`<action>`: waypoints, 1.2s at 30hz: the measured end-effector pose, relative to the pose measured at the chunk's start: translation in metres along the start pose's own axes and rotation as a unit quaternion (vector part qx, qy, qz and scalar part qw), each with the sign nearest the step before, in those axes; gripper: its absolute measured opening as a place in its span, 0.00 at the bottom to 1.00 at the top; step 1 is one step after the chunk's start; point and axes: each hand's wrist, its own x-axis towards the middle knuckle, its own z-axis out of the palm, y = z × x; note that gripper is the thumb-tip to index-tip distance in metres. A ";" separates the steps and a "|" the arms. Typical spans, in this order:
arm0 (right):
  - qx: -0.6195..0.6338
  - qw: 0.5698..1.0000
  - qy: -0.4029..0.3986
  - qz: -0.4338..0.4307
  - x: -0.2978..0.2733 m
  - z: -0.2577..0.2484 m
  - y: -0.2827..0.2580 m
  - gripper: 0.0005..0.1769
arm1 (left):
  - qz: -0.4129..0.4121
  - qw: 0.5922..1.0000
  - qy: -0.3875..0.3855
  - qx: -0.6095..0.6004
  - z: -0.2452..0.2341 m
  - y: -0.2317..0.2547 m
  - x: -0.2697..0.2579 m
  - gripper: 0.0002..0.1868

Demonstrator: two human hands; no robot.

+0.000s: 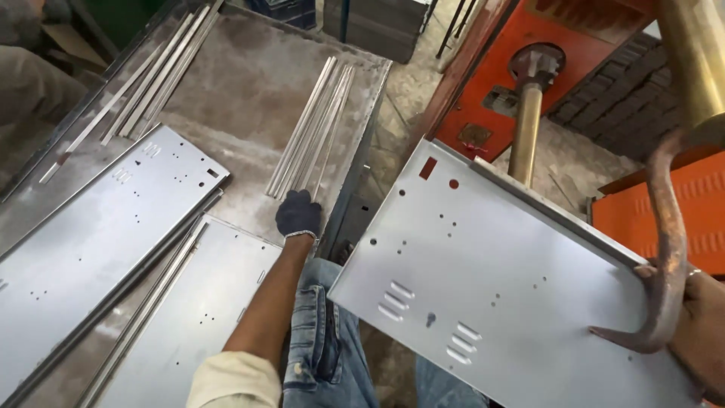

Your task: Spot welding metal support bars onto metal panels using a industrial spot welding machine.

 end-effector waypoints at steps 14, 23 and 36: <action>-0.116 0.966 0.050 -0.224 0.024 -0.002 0.018 0.10 | -0.299 0.683 -0.159 -0.647 -0.027 -0.062 -0.085 0.09; -0.001 0.960 -0.018 -0.280 0.040 -0.018 -0.013 0.10 | -0.089 0.868 -0.070 -0.483 -0.151 -0.095 -0.132 0.25; 0.021 0.951 -0.126 -0.280 0.065 -0.037 -0.027 0.14 | 0.165 0.976 -0.051 -0.131 -0.418 0.026 -0.102 0.15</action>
